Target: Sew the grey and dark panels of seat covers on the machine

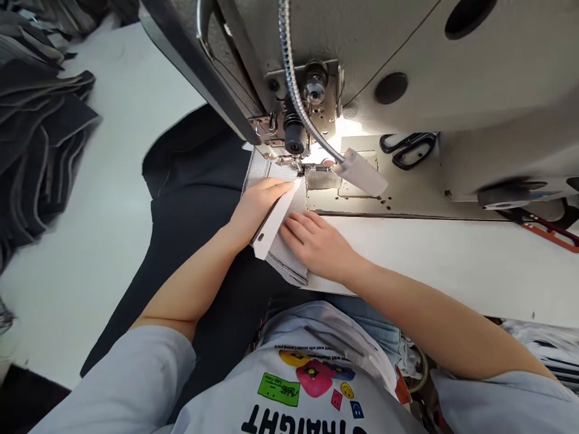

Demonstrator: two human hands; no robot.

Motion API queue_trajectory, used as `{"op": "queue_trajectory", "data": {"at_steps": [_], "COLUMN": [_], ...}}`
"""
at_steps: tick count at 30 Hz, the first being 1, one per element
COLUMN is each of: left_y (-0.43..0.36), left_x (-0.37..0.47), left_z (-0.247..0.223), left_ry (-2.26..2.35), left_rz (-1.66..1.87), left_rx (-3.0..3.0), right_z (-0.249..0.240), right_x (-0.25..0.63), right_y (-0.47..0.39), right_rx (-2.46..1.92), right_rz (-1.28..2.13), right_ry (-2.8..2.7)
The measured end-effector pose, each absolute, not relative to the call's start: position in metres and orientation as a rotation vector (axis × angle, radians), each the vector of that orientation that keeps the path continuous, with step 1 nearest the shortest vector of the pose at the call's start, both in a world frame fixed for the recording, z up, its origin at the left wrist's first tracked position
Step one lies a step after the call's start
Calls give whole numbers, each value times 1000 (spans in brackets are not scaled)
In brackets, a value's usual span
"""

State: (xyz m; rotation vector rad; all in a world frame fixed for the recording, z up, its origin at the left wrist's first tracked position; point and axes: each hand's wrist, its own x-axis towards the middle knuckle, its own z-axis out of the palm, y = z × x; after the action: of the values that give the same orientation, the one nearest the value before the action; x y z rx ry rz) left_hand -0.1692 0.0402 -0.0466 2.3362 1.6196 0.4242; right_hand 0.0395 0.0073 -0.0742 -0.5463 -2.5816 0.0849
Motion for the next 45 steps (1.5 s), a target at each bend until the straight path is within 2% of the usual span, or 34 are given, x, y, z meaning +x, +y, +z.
{"op": "queue_trajectory", "data": {"at_steps": [13, 21, 39, 45], "left_y": [43, 42, 39, 39], "left_x": [-145, -146, -134, -135], "left_z": [-35, -41, -24, -26], "left_ry": [1736, 1696, 1737, 1726], "left_rz": [-98, -26, -313, -281], "left_rx": [2420, 2515, 2482, 2545], "right_z": [-81, -68, -73, -70], "right_x": [32, 40, 36, 37], "right_y": [-3, 2, -4, -7], "right_rx": [-568, -524, -496, -469], "right_rz": [142, 96, 98, 62], "right_ry": [-2547, -2619, -2627, -2650]}}
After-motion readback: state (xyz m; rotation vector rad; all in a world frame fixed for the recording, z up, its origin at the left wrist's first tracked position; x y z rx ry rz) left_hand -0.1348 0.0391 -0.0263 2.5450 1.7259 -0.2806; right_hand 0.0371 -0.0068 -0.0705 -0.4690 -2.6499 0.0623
